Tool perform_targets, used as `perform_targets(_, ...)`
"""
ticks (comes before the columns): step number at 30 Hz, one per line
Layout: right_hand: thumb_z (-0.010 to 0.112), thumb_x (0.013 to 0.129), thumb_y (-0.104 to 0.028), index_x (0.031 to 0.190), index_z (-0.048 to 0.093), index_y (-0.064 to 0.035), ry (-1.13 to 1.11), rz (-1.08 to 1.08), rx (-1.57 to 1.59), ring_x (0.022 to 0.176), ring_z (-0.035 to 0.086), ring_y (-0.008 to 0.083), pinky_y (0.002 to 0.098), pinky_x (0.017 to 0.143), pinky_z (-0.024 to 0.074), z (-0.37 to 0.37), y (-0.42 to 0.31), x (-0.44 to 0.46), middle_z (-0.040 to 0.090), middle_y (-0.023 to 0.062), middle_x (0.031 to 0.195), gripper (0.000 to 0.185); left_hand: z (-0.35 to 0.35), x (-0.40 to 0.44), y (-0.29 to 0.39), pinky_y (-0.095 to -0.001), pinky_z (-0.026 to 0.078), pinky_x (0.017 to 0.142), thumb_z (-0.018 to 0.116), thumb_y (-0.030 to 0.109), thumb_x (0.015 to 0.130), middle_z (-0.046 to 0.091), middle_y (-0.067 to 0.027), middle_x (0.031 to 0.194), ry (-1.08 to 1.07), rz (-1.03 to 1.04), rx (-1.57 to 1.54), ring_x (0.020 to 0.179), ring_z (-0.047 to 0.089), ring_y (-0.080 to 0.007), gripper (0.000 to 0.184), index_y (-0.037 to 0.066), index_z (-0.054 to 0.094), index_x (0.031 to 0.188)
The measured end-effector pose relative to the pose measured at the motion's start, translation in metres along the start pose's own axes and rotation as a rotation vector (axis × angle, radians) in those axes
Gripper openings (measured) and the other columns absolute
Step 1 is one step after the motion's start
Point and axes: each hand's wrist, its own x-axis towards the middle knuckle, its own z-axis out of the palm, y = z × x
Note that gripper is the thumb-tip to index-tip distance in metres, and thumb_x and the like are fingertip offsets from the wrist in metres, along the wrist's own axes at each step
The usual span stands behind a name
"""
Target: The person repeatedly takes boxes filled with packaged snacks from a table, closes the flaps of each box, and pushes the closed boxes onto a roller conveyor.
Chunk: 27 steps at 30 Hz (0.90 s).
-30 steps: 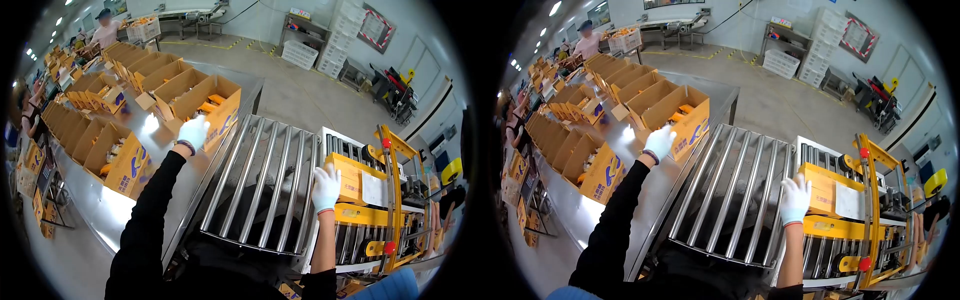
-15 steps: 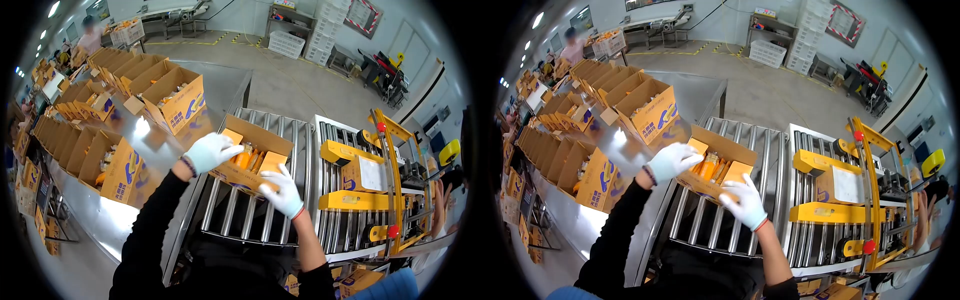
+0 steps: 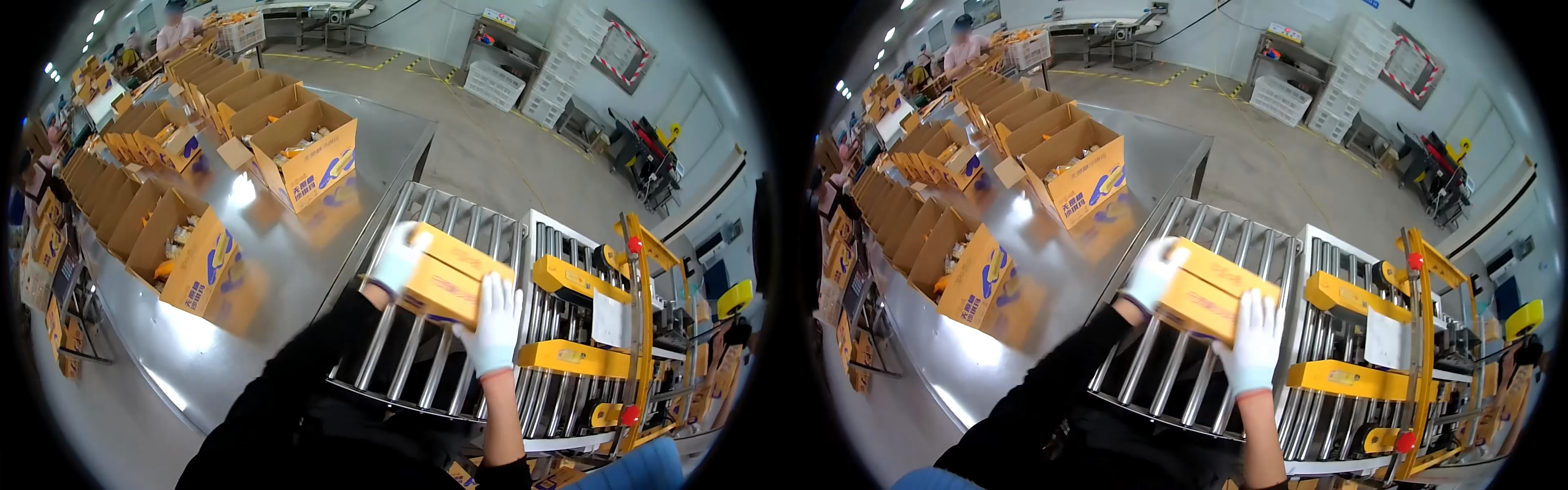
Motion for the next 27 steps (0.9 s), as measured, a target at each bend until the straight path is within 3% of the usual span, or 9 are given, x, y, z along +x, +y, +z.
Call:
perform_targets(2, 0.091, 0.066, -0.035, 0.154, 0.036, 0.0017, -0.036, 0.072, -0.005, 0.150, 0.032, 0.0385, 0.0533, 0.127, 0.0191, 0.000, 0.013, 0.019, 0.041, 0.0216, 0.158, 0.110, 0.071, -0.032, -0.029, -0.0442, 0.047, 0.106, 0.074, 0.028, 0.090, 0.060, -0.0257, 0.127, -0.028, 0.327, 0.091, 0.120, 0.059, -0.0401, 0.060, -0.003, 0.053, 0.137)
perform_targets(6, 0.075, 0.084, -0.032, 0.154, 0.036, 0.0028, 0.021, 0.083, -0.059, 0.151, 0.032, 0.0386, 0.0518, 0.127, 0.0192, 0.011, 0.049, 0.015, 0.040, 0.0222, 0.159, 0.087, 0.049, -0.039, 0.000, -0.0444, 0.046, 0.109, 0.073, 0.043, 0.090, 0.060, -0.0255, 0.138, -1.131, -0.105, -0.123, 0.128, 0.059, -0.0378, 0.074, -0.002, 0.052, 0.144)
perform_targets(12, 0.067, 0.083, -0.010, 0.141, 0.055, -0.0019, 0.091, 0.045, -0.117, 0.145, 0.040, 0.0391, 0.0511, 0.124, 0.0270, 0.010, 0.101, 0.002, 0.049, 0.0207, 0.152, 0.061, -0.149, 0.109, 0.046, -0.0463, 0.048, 0.096, 0.070, 0.025, 0.086, 0.070, -0.0147, 0.099, 0.571, 0.599, 1.484, 0.097, 0.066, -0.0356, 0.026, 0.009, 0.069, 0.107)
perform_targets(16, 0.063, 0.082, -0.001, 0.133, 0.062, -0.0036, -0.121, 0.010, 0.212, 0.139, 0.049, 0.0387, 0.0472, 0.120, 0.0366, 0.021, 0.094, 0.009, 0.055, 0.0210, 0.146, 0.050, -0.213, 0.138, -0.016, -0.0480, 0.053, 0.080, 0.065, 0.024, 0.088, 0.073, -0.0115, 0.082, 0.292, 0.266, 1.351, 0.085, 0.072, -0.0319, 0.011, 0.015, 0.069, 0.092)
perform_targets(17, 0.067, 0.084, -0.003, 0.136, 0.060, -0.0026, 0.075, -0.110, 0.359, 0.135, 0.053, 0.0384, 0.0439, 0.115, 0.0422, 0.036, 0.079, 0.004, 0.057, 0.0213, 0.142, 0.053, -0.206, 0.124, -0.015, -0.0508, 0.053, 0.073, 0.065, 0.023, 0.088, 0.072, -0.0130, 0.082, 0.208, 0.316, 1.345, 0.085, 0.072, -0.0348, 0.009, 0.015, 0.068, 0.090)
perform_targets(22, 0.087, 0.075, -0.042, 0.155, 0.035, 0.0029, 0.163, 0.117, 0.538, 0.145, 0.037, 0.0433, 0.0581, 0.122, 0.0202, 0.038, -0.008, -0.004, 0.045, 0.0242, 0.152, 0.106, -0.199, -0.009, 0.051, -0.0454, 0.054, 0.087, 0.071, 0.026, 0.090, 0.070, -0.0108, 0.090, -0.175, 0.321, 0.961, 0.097, 0.066, -0.0345, 0.016, 0.013, 0.073, 0.100)
perform_targets(23, 0.088, 0.071, -0.049, 0.155, 0.035, 0.0026, 0.199, 0.059, 0.466, 0.145, 0.036, 0.0439, 0.0596, 0.121, 0.0197, 0.025, -0.022, 0.000, 0.043, 0.0239, 0.154, 0.112, -0.204, -0.018, 0.054, -0.0418, 0.049, 0.103, 0.079, 0.022, 0.084, 0.070, -0.0147, 0.119, -0.303, 0.338, 0.819, 0.122, 0.062, -0.0335, 0.017, 0.011, 0.074, 0.096)
perform_targets(24, 0.087, 0.071, -0.052, 0.154, 0.039, -0.0015, 0.138, -0.058, 0.264, 0.146, 0.037, 0.0403, 0.0612, 0.122, 0.0184, 0.010, -0.032, 0.005, 0.044, 0.0214, 0.154, 0.108, -0.203, -0.026, 0.064, -0.0418, 0.049, 0.103, 0.079, 0.022, 0.084, 0.070, -0.0147, 0.119, -0.309, 0.325, 0.810, 0.122, 0.062, -0.0335, 0.017, 0.011, 0.074, 0.096)
perform_targets(27, 0.082, 0.080, -0.043, 0.147, 0.054, -0.0135, -0.082, -0.463, 0.296, 0.141, 0.047, 0.0287, 0.0599, 0.121, 0.0251, 0.004, -0.044, -0.002, 0.055, 0.0085, 0.149, 0.079, -0.182, -0.027, 0.096, -0.0408, 0.035, 0.119, 0.089, 0.020, 0.078, 0.034, -0.0233, 0.164, -0.721, 0.336, 0.261, 0.152, 0.034, -0.0401, 0.029, 0.009, 0.069, 0.096)
